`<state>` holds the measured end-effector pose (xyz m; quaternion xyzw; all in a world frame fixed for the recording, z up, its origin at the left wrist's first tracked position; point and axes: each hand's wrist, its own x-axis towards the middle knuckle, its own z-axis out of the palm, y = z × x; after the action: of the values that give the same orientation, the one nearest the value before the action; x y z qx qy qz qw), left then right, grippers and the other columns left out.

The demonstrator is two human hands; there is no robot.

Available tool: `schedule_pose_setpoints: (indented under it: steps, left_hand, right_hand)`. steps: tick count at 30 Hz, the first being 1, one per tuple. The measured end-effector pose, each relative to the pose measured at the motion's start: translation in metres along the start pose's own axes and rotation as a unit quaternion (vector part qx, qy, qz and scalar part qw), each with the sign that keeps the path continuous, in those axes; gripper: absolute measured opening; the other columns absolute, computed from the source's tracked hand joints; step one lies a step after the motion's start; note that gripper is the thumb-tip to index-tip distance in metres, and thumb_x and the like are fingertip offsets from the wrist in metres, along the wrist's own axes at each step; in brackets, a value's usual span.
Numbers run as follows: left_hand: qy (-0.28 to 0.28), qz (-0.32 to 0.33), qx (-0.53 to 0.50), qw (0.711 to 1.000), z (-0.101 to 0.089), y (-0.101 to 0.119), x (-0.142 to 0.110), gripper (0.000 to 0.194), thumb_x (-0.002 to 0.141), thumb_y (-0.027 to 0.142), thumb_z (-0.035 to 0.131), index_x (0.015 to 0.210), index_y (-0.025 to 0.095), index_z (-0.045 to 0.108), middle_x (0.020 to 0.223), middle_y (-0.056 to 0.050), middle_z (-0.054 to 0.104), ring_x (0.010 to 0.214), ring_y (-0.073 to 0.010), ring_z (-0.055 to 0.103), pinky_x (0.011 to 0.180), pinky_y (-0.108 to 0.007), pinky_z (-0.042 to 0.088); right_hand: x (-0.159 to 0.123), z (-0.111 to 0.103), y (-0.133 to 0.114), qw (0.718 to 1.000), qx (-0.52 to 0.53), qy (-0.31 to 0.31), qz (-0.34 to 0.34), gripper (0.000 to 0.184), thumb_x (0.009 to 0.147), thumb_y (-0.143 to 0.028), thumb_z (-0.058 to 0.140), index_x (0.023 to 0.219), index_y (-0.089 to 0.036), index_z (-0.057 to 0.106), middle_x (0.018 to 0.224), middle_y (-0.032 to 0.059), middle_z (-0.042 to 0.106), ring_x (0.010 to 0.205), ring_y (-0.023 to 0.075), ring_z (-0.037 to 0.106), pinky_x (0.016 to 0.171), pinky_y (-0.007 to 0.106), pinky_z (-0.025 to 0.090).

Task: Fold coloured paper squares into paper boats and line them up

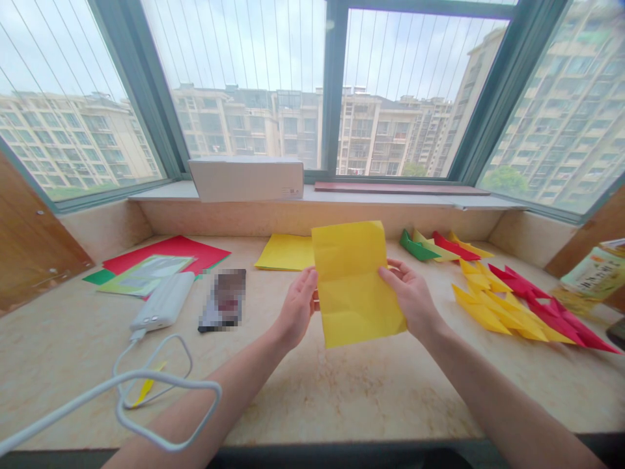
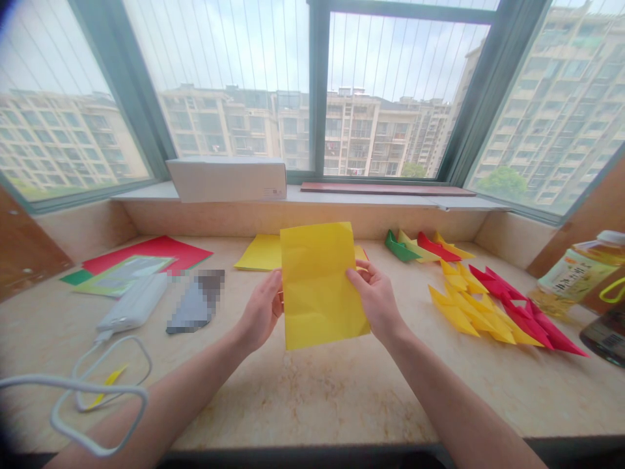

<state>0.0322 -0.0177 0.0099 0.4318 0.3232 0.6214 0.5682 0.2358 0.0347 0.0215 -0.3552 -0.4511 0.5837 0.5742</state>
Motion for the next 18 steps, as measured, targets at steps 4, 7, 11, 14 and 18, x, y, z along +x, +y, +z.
schedule_pose_setpoints:
  steps: [4,7,11,14,18]
  left_hand:
    - [0.032,0.054,0.059,0.996,0.001,0.001,-0.001,0.084,0.082,0.035,0.074,0.151,0.030,0.025,0.110,-0.007,0.074,0.088,-0.0211,0.073,0.077,-0.034,0.058]
    - [0.010,0.065,0.097,0.993,-0.001,-0.001,0.000,0.076,0.083,0.037,0.071,0.149,0.023,0.036,0.114,-0.011,0.073,0.097,-0.0231,0.071,0.085,-0.036,0.057]
    - [-0.021,0.052,0.185,0.981,-0.009,-0.004,0.002,0.086,0.078,0.032,0.076,0.152,0.017,0.034,0.138,-0.016,0.059,0.116,-0.0278,0.064,0.093,-0.037,0.056]
    - [-0.007,0.071,0.260,0.963,-0.014,-0.006,0.004,0.091,0.076,0.031,0.078,0.153,0.018,0.031,0.137,-0.015,0.061,0.111,-0.0274,0.066,0.088,-0.037,0.058]
    - [0.033,0.104,0.271,0.956,-0.016,-0.003,0.007,0.061,0.079,0.035,0.074,0.135,0.017,0.056,0.121,-0.011,0.071,0.099,-0.0250,0.070,0.085,-0.036,0.058]
  right_hand:
    - [0.001,-0.001,-0.001,0.999,0.006,0.018,-0.026,0.060,0.066,-0.039,0.085,0.116,-0.029,0.053,0.075,-0.0037,0.074,0.059,0.0203,0.070,0.055,0.030,0.056]
    - [0.001,-0.003,0.000,0.999,-0.018,-0.020,-0.029,0.047,0.070,-0.041,0.082,0.109,-0.026,0.062,0.086,0.0014,0.077,0.070,0.0216,0.073,0.062,0.031,0.058]
    - [0.000,-0.005,0.001,0.996,-0.022,-0.088,-0.009,0.047,0.073,-0.037,0.082,0.116,-0.025,0.067,0.111,0.0066,0.075,0.096,0.0253,0.072,0.081,0.036,0.059]
    - [0.001,-0.005,0.001,0.991,-0.017,-0.127,-0.036,0.064,0.070,-0.031,0.084,0.130,-0.029,0.060,0.131,0.0049,0.066,0.117,0.0259,0.064,0.094,0.038,0.055]
    - [0.005,-0.008,0.006,0.987,-0.073,-0.131,-0.058,0.072,0.070,-0.031,0.084,0.137,-0.027,0.057,0.128,0.0058,0.068,0.111,0.0249,0.067,0.095,0.040,0.056]
